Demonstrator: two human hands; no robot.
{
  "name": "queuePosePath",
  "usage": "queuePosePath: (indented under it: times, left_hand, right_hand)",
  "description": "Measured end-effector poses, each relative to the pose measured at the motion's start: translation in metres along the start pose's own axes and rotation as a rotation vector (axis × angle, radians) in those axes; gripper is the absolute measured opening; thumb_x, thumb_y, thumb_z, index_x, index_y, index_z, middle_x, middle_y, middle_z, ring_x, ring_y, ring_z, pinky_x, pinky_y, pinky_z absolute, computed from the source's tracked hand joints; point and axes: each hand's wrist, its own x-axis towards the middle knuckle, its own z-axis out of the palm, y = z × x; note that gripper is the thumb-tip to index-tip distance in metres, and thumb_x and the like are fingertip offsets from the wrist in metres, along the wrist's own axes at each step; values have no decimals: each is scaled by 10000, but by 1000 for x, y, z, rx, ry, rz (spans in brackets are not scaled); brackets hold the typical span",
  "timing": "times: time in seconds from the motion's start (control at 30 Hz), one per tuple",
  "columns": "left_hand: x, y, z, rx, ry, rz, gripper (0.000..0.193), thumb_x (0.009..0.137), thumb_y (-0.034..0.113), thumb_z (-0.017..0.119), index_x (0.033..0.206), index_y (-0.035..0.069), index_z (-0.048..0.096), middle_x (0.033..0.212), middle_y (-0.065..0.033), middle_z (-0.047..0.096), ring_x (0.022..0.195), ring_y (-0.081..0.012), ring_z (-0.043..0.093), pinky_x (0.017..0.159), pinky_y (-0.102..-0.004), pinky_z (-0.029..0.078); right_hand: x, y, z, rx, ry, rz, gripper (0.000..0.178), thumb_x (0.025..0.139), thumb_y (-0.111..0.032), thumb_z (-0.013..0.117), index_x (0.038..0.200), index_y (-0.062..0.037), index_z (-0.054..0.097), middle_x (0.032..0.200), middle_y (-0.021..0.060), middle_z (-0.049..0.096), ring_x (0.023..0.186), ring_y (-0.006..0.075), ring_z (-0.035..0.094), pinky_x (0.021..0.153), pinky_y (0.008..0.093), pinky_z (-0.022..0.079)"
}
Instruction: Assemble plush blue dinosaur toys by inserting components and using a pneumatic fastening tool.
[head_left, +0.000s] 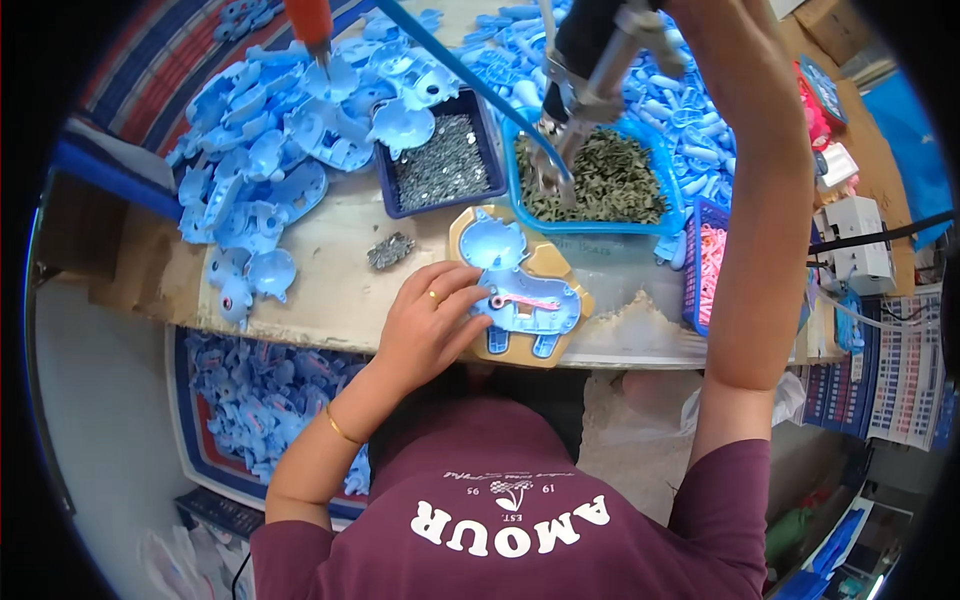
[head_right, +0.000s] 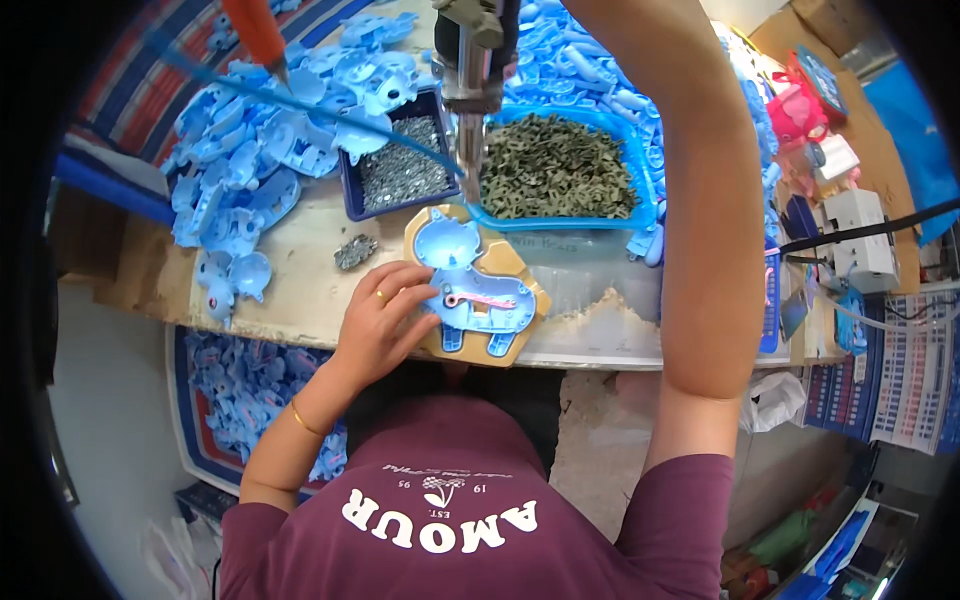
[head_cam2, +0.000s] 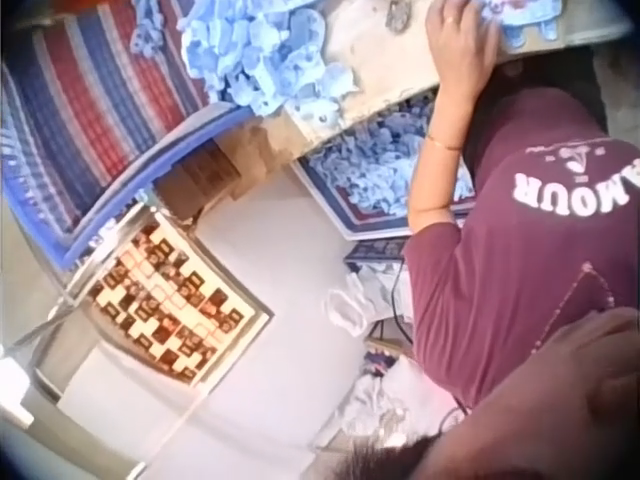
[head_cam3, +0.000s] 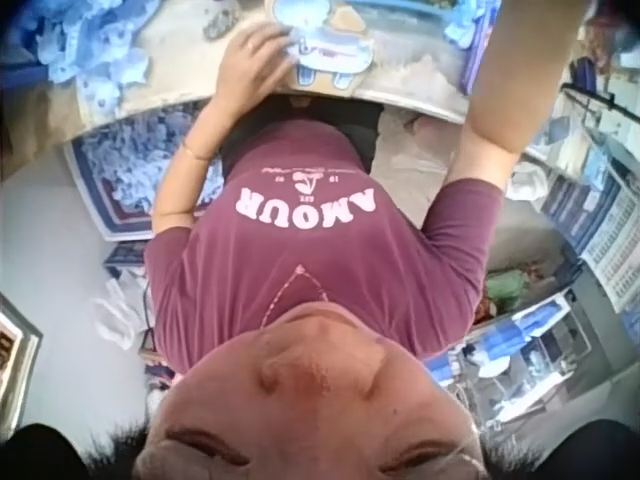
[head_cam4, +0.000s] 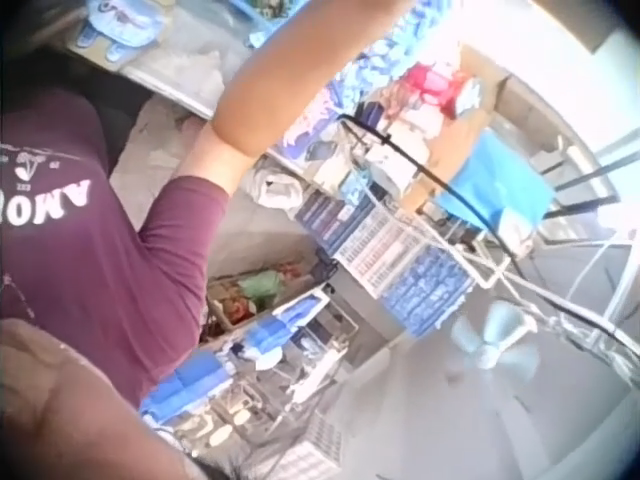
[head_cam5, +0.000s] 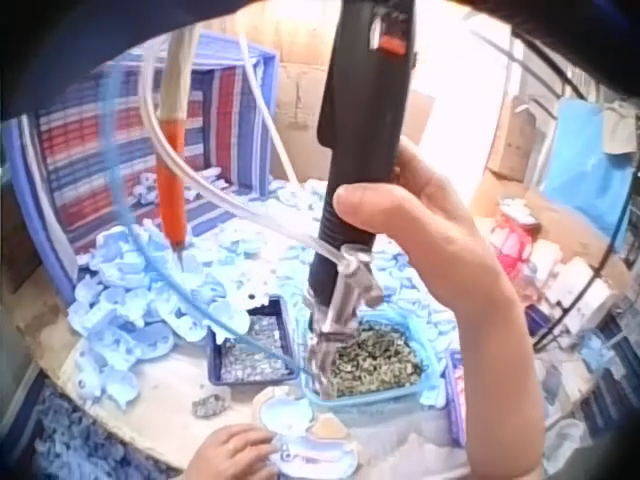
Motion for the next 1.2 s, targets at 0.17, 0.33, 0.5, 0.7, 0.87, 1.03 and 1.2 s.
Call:
queuePosePath:
  times: [0.17,0.33,0.5,0.7,0.87,1.03,1.2]
  left_hand:
    - [-3,-4,3,10,21,-12,293,781,171,757,1034,52,671,1173,-91,641,1134,-298,574,950,-422,464]
    - [-4,-1,6,-23,57,8,320,766,196,772,1024,52,650,1140,-94,641,1107,-305,579,926,-420,478]
    - [-8,-2,8,5,68,-10,366,736,232,798,1015,48,650,1133,-91,639,1112,-303,576,921,-421,481]
    - [-9,-2,13,41,52,-4,380,708,222,806,1009,48,651,1161,-92,636,1128,-304,573,929,-420,475]
    - [-9,-1,11,45,5,-16,364,700,201,800,998,58,649,1141,-81,635,1140,-313,568,938,-420,469]
    - [-5,3,9,-14,77,-35,354,725,227,788,1007,65,649,1104,-86,639,1120,-296,574,935,-418,466]
    - [3,-7,7,-7,51,-7,257,764,204,750,971,75,670,1057,-60,638,1029,-273,582,884,-402,466]
  right_hand:
    - [-17,2,57,-99,104,-226,647,756,-231,612,1302,92,485,998,89,589,820,161,552,815,286,462]
    - [-35,1,78,55,242,124,801,642,-118,628,1381,74,386,796,195,639,608,265,647,644,365,583]
    - [-62,30,68,126,198,48,341,793,-119,593,1061,57,476,728,118,573,598,179,577,571,277,480]
    - [-71,49,67,-88,40,-158,252,891,-167,534,722,14,490,694,69,457,532,156,483,507,254,368]
    - [-79,26,99,-32,462,159,512,715,-49,637,1167,31,409,613,106,549,486,179,561,472,284,478]
    - [-58,34,77,-88,69,-67,187,924,-106,500,979,64,554,787,121,530,585,163,512,564,270,425]
    - [-47,0,98,-113,496,-100,576,721,-150,621,1213,94,446,600,93,540,425,182,528,417,272,479]
